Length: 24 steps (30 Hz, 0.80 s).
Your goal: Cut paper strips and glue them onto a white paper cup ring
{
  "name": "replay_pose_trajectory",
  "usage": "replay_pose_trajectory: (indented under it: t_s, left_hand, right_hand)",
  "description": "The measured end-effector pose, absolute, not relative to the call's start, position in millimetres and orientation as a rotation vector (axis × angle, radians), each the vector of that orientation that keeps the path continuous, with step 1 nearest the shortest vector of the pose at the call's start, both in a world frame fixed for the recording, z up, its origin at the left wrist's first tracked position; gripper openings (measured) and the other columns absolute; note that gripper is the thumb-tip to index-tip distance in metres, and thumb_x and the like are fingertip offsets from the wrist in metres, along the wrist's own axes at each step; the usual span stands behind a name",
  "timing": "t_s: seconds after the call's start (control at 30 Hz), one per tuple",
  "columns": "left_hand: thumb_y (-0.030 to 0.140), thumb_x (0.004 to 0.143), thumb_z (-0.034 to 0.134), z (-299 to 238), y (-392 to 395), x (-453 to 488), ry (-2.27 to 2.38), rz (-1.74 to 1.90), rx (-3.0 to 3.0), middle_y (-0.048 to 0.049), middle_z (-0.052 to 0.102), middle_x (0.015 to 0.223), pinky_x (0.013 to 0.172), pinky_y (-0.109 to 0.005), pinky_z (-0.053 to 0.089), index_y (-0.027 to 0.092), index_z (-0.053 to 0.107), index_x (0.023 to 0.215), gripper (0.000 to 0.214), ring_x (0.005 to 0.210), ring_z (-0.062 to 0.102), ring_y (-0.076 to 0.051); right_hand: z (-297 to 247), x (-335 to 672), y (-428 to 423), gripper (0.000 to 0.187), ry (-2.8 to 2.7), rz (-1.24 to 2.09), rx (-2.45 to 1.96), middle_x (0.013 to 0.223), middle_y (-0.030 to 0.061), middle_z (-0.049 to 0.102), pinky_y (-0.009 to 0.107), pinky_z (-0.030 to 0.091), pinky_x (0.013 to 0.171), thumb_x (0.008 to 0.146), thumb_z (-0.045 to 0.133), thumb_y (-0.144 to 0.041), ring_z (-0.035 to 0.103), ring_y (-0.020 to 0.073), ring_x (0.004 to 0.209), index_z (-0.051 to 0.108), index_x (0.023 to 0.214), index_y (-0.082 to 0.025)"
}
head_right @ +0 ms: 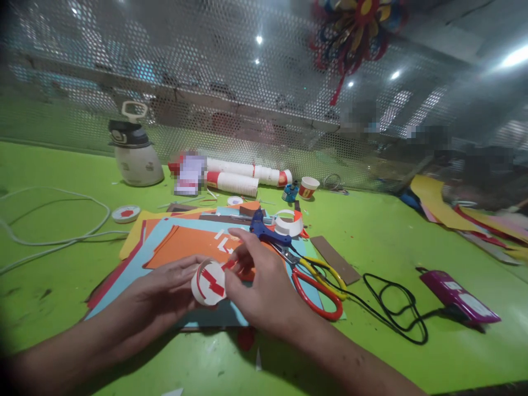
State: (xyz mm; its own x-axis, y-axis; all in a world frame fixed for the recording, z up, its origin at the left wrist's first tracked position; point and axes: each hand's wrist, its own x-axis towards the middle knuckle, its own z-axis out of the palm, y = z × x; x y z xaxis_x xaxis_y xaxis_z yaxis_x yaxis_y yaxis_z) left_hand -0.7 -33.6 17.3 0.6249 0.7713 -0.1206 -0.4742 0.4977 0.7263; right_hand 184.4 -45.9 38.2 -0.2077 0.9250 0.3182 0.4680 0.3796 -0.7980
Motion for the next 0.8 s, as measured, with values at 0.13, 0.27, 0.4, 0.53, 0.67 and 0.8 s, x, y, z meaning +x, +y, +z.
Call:
replay_pose_trajectory:
  t_s: [0.13,0.27,0.4,0.53,0.67,0.8]
  left_hand:
    - [0.021,0.085,0.059,18.2,-33.1,-1.2,0.503,0.802,0.709,-0.0069,0.066,0.09,0.079,-0.027,0.05,0.014,0.07,0.091,0.015,0.083,0.063,-0.017]
    - [0.02,0.085,0.06,18.5,-33.1,-2.4,0.548,0.806,0.695,-0.0074,0.066,0.093,0.077,-0.028,0.051,0.013,0.07,0.096,0.017,0.084,0.064,-0.018]
    - [0.02,0.087,0.055,19.0,-32.6,-2.6,0.538,0.818,0.679,-0.009,0.065,0.093,0.071,-0.032,0.054,0.012,0.068,0.098,0.019,0.081,0.065,-0.021]
    - [0.021,0.091,0.047,18.4,-32.5,-0.9,0.493,0.763,0.688,-0.0089,0.065,0.09,0.064,-0.029,0.053,0.012,0.066,0.1,0.023,0.078,0.065,-0.02]
    - [0.021,0.093,0.042,16.4,-32.5,0.7,0.428,0.69,0.693,-0.0085,0.065,0.089,0.063,-0.027,0.053,0.012,0.065,0.098,0.025,0.076,0.064,-0.018]
    - [0.022,0.093,0.04,14.5,-31.9,2.4,0.406,0.617,0.685,-0.0105,0.065,0.087,0.059,-0.023,0.054,0.008,0.064,0.102,0.028,0.074,0.067,-0.018]
  right_hand:
    - [42.4,191.9,-42.8,0.043,-1.699,0.697,-1.204,0.094,0.008,0.061,0.038,0.052,0.078,0.08,0.053,-0.015,0.06,0.0189,0.083,0.051,0.124,-0.013]
    - [44.3,196.4,-40.4,0.037,-1.622,0.706,-1.186,0.092,0.0074,0.06,0.037,0.051,0.077,0.082,0.053,-0.017,0.059,0.0181,0.081,0.054,0.118,-0.013]
    - [47.3,197.3,-40.7,0.029,-1.637,0.753,-1.177,0.089,0.0077,0.061,0.037,0.052,0.076,0.083,0.054,-0.019,0.06,0.0184,0.08,0.057,0.111,-0.012]
    - [50.1,193.0,-44.8,0.031,-1.77,0.817,-1.154,0.094,0.0087,0.064,0.037,0.054,0.077,0.084,0.053,-0.019,0.062,0.0187,0.085,0.057,0.114,-0.013]
    - [50.3,186.4,-48.1,0.027,-1.921,0.752,-1.163,0.1,0.0091,0.065,0.035,0.05,0.079,0.081,0.059,-0.013,0.06,0.0191,0.089,0.063,0.107,-0.013]
    - [54.4,184.8,-46.8,0.015,-2.012,0.694,-1.182,0.089,0.0085,0.066,0.031,0.049,0.071,0.084,0.056,-0.014,0.06,0.0169,0.079,0.066,0.095,-0.01]
